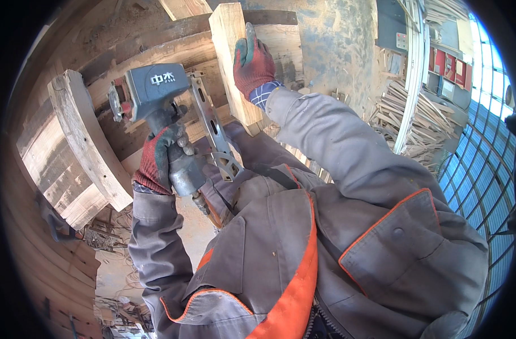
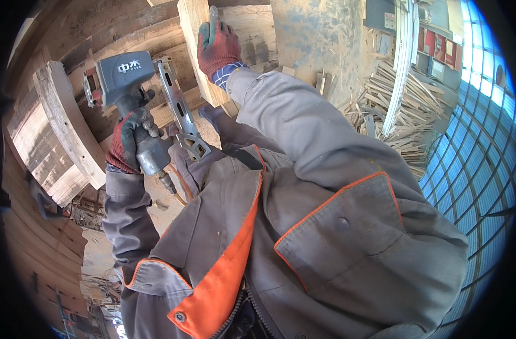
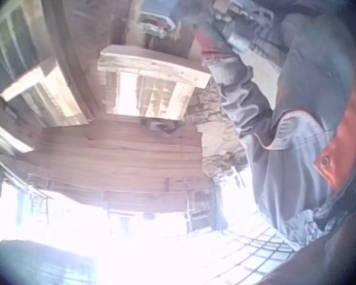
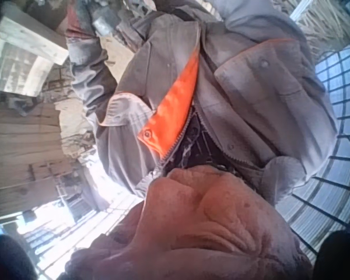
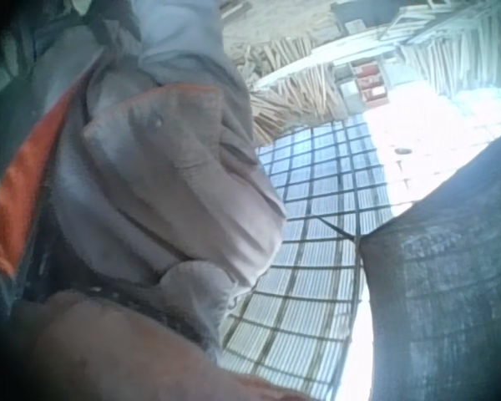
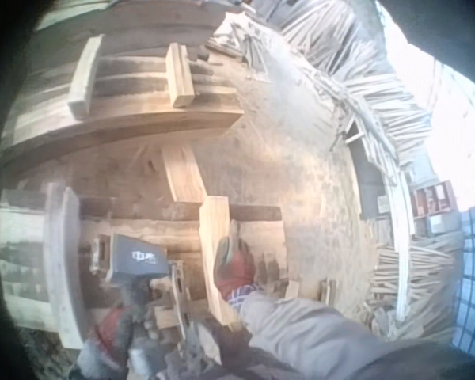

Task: The person assembles a wooden crate by positioning wooden planks and using a pneumatic nail gun to fasten them together. The person repeatedly picks up planks, aligns them, and drives nails to secure the structure.

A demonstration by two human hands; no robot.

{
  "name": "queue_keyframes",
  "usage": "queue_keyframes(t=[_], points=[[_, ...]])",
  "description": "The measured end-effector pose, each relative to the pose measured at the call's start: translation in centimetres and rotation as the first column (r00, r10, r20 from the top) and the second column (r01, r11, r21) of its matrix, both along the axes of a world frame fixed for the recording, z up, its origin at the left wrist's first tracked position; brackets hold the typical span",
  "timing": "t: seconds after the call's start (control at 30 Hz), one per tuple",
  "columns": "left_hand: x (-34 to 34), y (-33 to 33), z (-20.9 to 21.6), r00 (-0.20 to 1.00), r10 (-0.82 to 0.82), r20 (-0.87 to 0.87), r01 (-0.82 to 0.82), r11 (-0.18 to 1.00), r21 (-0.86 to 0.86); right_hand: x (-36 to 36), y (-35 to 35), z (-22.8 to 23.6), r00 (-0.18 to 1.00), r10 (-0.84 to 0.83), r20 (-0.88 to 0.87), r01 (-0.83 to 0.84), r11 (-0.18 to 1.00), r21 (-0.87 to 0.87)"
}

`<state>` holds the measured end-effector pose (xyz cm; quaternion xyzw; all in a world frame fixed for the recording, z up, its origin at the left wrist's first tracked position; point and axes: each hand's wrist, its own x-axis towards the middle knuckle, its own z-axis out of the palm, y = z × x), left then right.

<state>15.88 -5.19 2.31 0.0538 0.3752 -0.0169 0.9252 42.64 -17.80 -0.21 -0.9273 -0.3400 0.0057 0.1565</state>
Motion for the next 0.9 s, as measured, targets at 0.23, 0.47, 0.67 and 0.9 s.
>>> queue_keyframes(t=[0.23,0.47,0.67,0.9], points=[[0.2,-2.7,-0.9,0.996,-0.075,0.041,0.077,0.997,-0.032,-0.1,0.1,0.4,0.999,-0.022,-0.039,0.022,1.000,-0.022],[0.5,-3.7,-0.6,0.994,-0.063,0.092,0.069,0.996,-0.060,0.2,0.0,-0.4,1.000,-0.019,-0.006,0.019,1.000,-0.010],[1.0,-3.7,0.4,0.990,-0.136,0.033,0.134,0.989,0.065,0.0,0.2,0.5,0.991,-0.068,-0.115,0.063,0.997,-0.046],[-1.3,-3.8,0.6,0.987,-0.157,0.045,0.154,0.986,0.064,-0.1,0.6,0.8,0.993,-0.073,-0.094,0.071,0.997,-0.023]])
